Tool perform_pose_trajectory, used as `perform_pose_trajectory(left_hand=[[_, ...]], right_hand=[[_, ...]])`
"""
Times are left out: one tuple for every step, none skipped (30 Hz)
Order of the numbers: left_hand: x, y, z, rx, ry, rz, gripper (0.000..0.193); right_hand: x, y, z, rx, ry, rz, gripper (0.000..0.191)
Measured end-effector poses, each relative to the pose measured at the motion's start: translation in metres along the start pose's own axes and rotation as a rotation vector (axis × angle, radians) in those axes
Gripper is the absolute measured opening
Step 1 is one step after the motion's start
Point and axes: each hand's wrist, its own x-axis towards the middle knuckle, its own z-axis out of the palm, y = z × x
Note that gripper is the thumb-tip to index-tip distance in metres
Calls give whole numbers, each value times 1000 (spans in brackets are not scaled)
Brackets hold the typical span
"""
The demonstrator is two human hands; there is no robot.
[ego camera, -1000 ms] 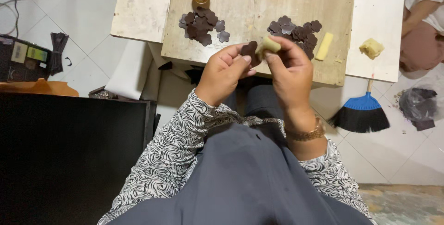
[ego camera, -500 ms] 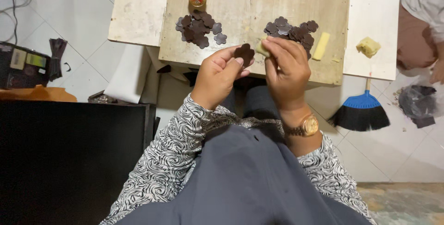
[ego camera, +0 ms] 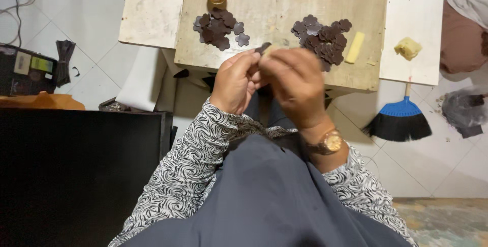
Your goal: The person sits at a low work table and cleans small dark flower-shaped cut pieces one at a time, rubbing each piece with a pale sponge block. Cleaned pieces are placed into piles on the table, and the person occasionally reaches for a new piece from the piles.
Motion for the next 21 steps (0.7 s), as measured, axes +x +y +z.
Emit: perform_pose_trajectory(left_hand=[[0, 1, 1, 0, -40, 28, 27], [0, 1, 2, -1, -80, 60, 30], [0, 3, 2, 13, -9, 11, 30], [0, 4, 1, 27, 69, -32, 30], [0, 5, 0, 43, 153, -71, 30], [0, 6, -2, 44, 145, -69, 30], [1, 6, -5, 44, 133, -75, 31], [2, 5, -6, 42, 113, -86, 32], [3, 3, -8, 26, 84, -59, 31], [4, 0, -8, 11, 57, -25, 30], [4, -1, -9, -1, 35, 9, 29], [4, -3, -9, -129, -99, 45, 25], [3, -3, -8, -258, -235, 80, 22], [2, -2, -8, -385, -371, 119, 20], [2, 0, -7, -241, -209, 42, 22], [1, 3, -6, -98, -38, -22, 25], [-1, 6, -5, 48, 144, -80, 28], [-2, 9, -5, 74, 158, -87, 29], [-2, 11, -4, 97, 164, -106, 29], [-2, 11, -3, 117, 160, -126, 29], [-2, 11, -2, 28, 29, -94, 30]], right_hand=[[0, 0, 2, 23, -29, -42, 27], [0, 1, 3, 17, -25, -28, 26], [1, 3, 3, 16, -22, -19, 25], [2, 6, 3, 21, -21, -14, 24], [2, 9, 2, 8, -8, 26, 24], [2, 11, 0, -6, 2, 71, 24], [1, 11, -1, -27, 12, 122, 25], [-1, 11, -2, -32, 36, 88, 25], [-3, 10, -2, -40, 61, 48, 24], [-5, 7, 1, -43, 89, 5, 24], [-6, 5, 4, -33, 56, -34, 25], [-6, 4, 6, -24, 23, -68, 26], [-6, 5, 8, -20, -10, -101, 27], [-5, 6, 9, -18, 3, -67, 27], [-3, 8, 10, -12, 14, -36, 26], [-2, 11, 8, 1, 20, -10, 26], [-1, 13, 6, 14, 41, 51, 27], [-1, 14, 4, 26, 62, 118, 28], [0, 14, 3, 25, 83, 192, 30], [-1, 13, 1, 30, 79, 160, 29], [-2, 10, 1, 38, 76, 123, 29]])
